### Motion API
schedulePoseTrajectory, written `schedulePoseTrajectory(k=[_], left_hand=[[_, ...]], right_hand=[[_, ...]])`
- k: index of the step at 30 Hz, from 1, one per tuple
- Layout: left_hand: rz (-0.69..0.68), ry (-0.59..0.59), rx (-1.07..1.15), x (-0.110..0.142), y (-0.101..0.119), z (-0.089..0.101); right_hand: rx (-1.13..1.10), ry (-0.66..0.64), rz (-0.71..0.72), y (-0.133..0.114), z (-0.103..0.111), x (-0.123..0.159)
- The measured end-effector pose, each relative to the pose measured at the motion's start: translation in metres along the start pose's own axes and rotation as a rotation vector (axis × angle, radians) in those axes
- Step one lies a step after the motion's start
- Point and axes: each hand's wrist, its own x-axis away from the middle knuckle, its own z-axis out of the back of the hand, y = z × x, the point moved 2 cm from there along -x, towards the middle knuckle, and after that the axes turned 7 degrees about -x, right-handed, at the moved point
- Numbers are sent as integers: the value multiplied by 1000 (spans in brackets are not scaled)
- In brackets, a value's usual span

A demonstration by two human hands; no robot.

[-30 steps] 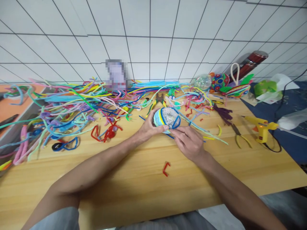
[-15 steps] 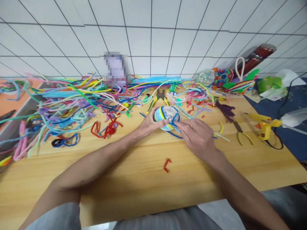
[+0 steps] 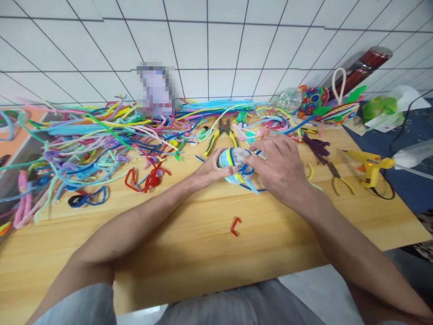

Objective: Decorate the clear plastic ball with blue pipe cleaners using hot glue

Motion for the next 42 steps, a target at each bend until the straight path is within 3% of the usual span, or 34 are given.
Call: schedulePoseTrajectory(k=[5,12,17,20,26,33,42], left_hand=[[-10,-34,4,1,3,0],[12,-18,15,2,0,3],[3,-8,36,1,-3,-1],[-27,21,59,1,-8,-5],[-263,209,-125,8,-15,-10],[-518,381,-428,15,-21,-11],[-727,411,-551,15,-23,-9]], right_hand=[[-129,-87,-22,11,-8,-11],[-74,-46,76,14,-14,-17],[-210,-114,-59,18,-20,-13],[-283,-64,-122,20,-21,-8],[-493,74,-272,12,-20,5],[-534,209,-295,-1,-24,14],[-473,173,-205,-7,-23,14]])
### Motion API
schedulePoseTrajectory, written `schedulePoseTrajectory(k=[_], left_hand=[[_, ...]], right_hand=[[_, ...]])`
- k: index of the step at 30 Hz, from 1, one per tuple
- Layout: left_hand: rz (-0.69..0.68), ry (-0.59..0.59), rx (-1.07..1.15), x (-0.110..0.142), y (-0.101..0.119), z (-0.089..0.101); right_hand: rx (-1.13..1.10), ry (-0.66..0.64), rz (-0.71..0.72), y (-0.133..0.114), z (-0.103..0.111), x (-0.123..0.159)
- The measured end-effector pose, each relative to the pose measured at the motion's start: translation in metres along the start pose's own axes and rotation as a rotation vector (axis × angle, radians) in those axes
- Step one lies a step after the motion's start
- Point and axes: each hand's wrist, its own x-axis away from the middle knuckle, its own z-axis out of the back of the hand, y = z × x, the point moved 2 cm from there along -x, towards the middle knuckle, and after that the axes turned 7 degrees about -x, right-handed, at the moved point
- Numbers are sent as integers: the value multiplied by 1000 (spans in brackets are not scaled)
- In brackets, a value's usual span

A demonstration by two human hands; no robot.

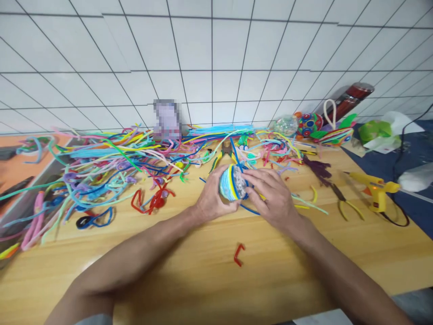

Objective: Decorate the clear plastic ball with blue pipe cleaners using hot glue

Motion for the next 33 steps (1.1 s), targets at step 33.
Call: schedulePoseTrajectory(k=[33], left_hand=[[-148,-24,-80,2,-3,0]], right_hand=[[-154,-192,23,17,10,-16]])
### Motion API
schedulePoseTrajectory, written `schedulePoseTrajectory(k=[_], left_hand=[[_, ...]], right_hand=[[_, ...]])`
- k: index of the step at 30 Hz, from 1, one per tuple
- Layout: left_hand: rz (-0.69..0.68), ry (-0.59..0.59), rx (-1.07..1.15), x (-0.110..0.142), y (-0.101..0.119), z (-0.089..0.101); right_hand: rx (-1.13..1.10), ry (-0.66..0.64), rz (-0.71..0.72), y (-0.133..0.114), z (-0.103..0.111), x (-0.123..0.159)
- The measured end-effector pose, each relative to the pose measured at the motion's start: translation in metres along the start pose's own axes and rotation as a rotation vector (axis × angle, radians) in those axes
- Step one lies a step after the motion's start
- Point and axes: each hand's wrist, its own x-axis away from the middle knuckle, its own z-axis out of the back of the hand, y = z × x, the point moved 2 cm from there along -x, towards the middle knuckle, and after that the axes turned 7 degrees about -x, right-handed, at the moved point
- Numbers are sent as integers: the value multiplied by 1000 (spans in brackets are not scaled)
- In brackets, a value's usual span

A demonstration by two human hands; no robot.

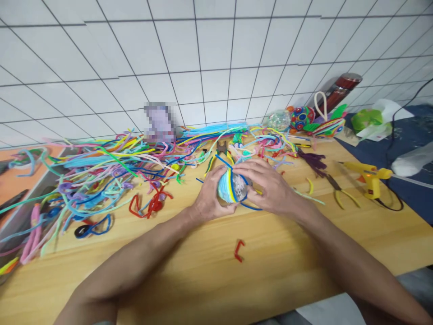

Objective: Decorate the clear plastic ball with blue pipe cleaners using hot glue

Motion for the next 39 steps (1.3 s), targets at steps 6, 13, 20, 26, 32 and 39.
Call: schedulePoseTrajectory(k=[6,13,20,26,32,39], left_hand=[[49,-47,92,-1,1,1],[76,-104,97,2,-1,3],[113,-153,240,3,-4,2],[343,-247,461,7,-6,0],[466,-250,615,6,-6,-2],[505,-255,670,2,-6,-4]], right_hand=[[-59,-85,-47,10,6,-7],[-90,-127,-78,10,8,-7],[-160,-177,-127,13,10,-8],[-266,-159,-220,18,10,-6],[-337,-147,-319,21,10,-7],[-350,-166,-319,21,8,-8]])
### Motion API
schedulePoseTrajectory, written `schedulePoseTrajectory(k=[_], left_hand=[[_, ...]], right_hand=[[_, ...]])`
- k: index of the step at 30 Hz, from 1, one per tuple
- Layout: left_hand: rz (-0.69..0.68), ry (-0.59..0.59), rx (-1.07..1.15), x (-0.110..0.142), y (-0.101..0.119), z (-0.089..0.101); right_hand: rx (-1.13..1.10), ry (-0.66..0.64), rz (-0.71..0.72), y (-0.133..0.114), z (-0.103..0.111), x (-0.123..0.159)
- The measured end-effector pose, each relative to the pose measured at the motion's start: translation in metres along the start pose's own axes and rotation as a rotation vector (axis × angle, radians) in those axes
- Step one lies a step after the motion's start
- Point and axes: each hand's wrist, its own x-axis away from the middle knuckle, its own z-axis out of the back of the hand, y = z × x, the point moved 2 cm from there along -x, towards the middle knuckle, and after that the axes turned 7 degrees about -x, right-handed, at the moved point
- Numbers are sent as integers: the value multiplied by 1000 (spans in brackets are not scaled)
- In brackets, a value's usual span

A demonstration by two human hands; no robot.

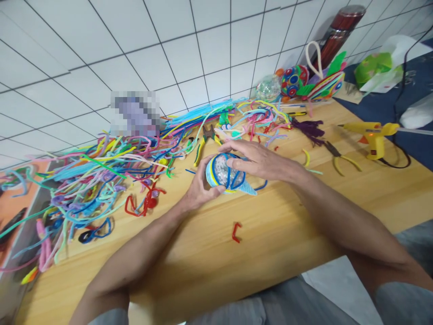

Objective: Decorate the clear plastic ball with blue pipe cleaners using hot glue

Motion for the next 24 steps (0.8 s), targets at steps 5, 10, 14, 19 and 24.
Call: schedulePoseTrajectory(k=[5,10,14,19,24], left_hand=[[-14,-6,12,-1,-2,0],[-32,0,21,-1,-2,-1],[4,6,52,-2,2,-2],[138,63,104,-5,-4,2],[186,179,276,-13,-19,0]], right_hand=[[-1,-2,-30,1,-2,-1],[-28,0,-28,2,-2,-2],[-33,26,-28,5,-2,-1],[1,164,-29,10,-5,-1],[125,360,46,1,-1,0]])
